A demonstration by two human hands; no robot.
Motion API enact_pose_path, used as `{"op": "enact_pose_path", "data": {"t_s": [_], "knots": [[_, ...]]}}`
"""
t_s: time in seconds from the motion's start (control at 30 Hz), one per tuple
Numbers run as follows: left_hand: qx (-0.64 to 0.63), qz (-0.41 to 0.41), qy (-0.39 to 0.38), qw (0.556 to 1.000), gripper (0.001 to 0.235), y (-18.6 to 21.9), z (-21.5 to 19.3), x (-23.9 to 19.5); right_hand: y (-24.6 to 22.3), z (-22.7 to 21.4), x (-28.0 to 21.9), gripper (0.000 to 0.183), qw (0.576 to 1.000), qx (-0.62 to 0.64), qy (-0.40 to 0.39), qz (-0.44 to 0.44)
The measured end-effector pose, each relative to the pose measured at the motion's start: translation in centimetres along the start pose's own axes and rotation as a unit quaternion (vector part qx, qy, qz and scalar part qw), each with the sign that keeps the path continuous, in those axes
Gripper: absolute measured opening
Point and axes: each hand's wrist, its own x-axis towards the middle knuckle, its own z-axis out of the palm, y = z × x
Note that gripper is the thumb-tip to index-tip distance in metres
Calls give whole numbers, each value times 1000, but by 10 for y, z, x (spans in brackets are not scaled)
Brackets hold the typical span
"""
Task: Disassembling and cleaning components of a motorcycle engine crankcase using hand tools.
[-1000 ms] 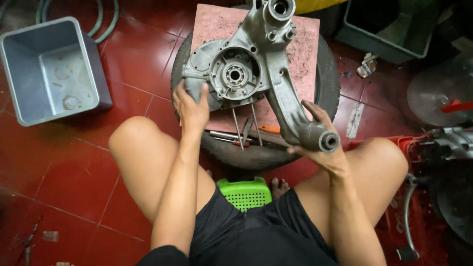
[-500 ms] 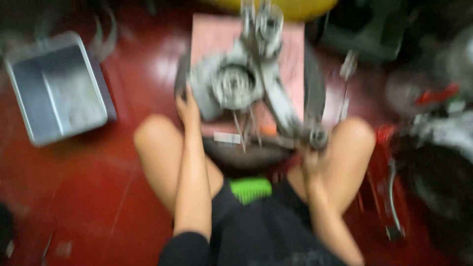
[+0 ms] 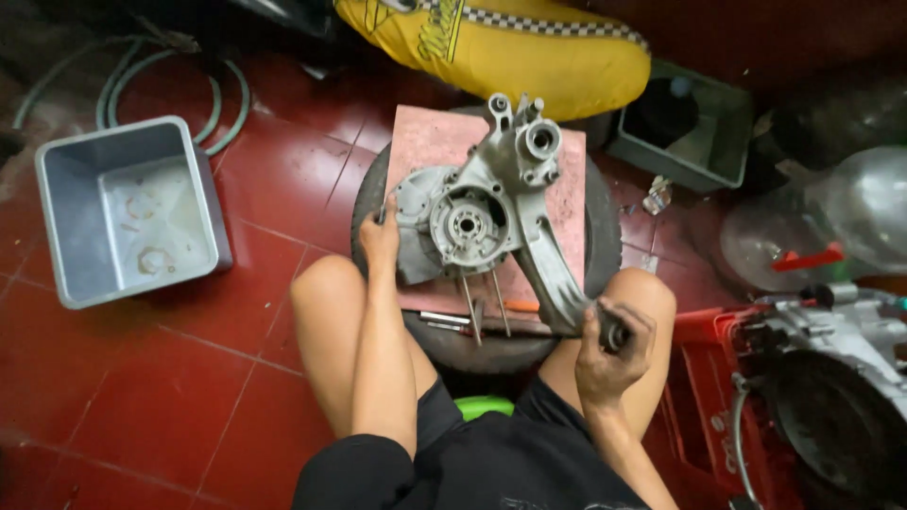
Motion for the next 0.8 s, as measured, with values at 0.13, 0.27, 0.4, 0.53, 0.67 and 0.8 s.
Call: {"op": "enact_pose_path", "data": {"t_s": [0.13,0.27,0.4,0.53,0.67,0.8], "knots": [[58,-20,-7,998,74,-6,4,11,22,5,-11,24,997,-26,57,54],[28,10,-7,1000,65,34,-15,-15,20,2,-4,23,989,-43,97,105],[28,28,-20,999,66,65,-36,-32,30,0,20,21,979,-5,138,150],[51,39,-51,997,65,118,-81,-54,55,-1,41,19,973,-35,155,166],[20,112,-86,990,67,147,-124,-82,115,7,36,13,948,20,157,278],[6,102,-107,989,64,190,-169,-141,175,43,34,17,896,133,160,393]]}}
